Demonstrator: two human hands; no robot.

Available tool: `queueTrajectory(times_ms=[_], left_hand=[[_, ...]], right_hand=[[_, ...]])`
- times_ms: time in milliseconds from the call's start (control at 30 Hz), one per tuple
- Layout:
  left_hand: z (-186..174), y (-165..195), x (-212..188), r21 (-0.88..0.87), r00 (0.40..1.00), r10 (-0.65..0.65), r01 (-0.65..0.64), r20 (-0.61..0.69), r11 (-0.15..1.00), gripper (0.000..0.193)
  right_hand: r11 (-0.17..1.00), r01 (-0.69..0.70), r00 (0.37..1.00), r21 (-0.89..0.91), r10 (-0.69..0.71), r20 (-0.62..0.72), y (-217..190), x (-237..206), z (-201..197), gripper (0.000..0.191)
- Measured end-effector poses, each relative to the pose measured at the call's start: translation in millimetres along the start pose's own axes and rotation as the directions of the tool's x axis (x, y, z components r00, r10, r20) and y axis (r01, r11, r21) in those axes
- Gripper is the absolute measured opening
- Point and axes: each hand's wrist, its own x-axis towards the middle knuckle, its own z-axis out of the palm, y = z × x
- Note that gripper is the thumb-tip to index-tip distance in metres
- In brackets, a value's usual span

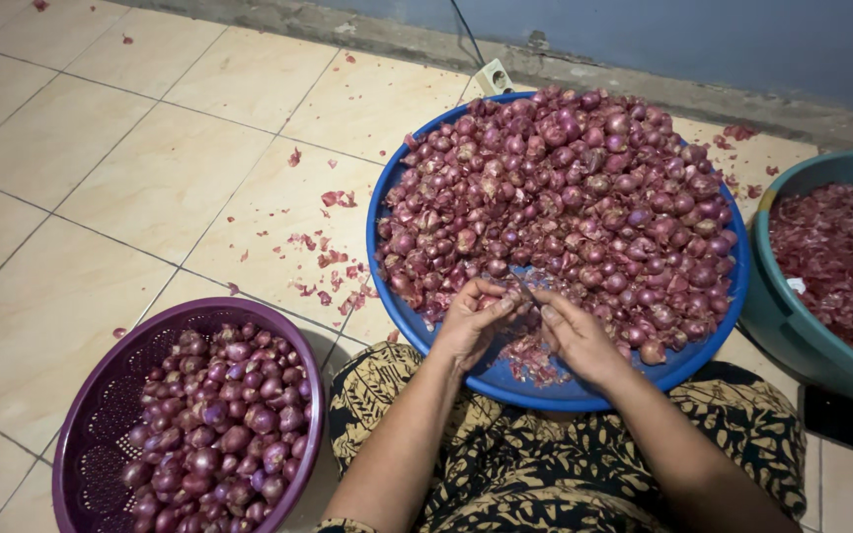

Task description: The person sits on the floor with a large blue tray of unpeeled shallots on their lap. They peel the outer skin off each shallot by hand, occasionally using a small knife to trim, dropping the peeled shallots into a purple colander basket and the discarded skins into a green basin beside them.

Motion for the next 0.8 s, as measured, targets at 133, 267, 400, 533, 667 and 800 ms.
queueTrajectory(times_ms=[133,267,400,533,667,800], left_hand=[[-0.9,-1.1,1.8,0.118,0.999,0.006,-0.001,-0.040,0.993,0.025],[-0.4,-2.7,1.9,0.025,0.999,0.043,-0.043,-0.022,0.999,0.023],[-0.3,-0.4,1.1,0.016,1.000,0.012,-0.012,-0.018,1.000,0.022],[-0.2,-0.4,1.6,-0.003,1.000,-0.011,0.011,-0.002,1.000,0.026],[-0.1,-3.3,2.1,0.074,0.999,0.023,-0.021,-0.029,0.997,0.025],[-1.0,-3.7,2.4,0.093,0.999,0.016,-0.011,-0.046,0.996,0.024]], right_hand=[[0.927,-0.238,0.971,-0.289,0.226,-0.074,-10.2,-6.0,2.9,0.051],[0.995,0.009,1.000,-0.100,-0.007,0.023,-3.9,-5.8,5.6,0.048],[0.982,-0.044,0.998,0.186,0.036,0.046,11.1,0.9,-1.1,0.045],[0.999,-0.010,1.000,-0.045,0.009,-0.017,14.2,0.0,-3.7,0.045],[0.932,-0.036,0.995,-0.359,0.002,-0.095,9.9,-3.7,1.6,0.045],[0.997,-0.079,0.995,0.019,0.080,-0.067,7.9,0.7,5.7,0.045]])
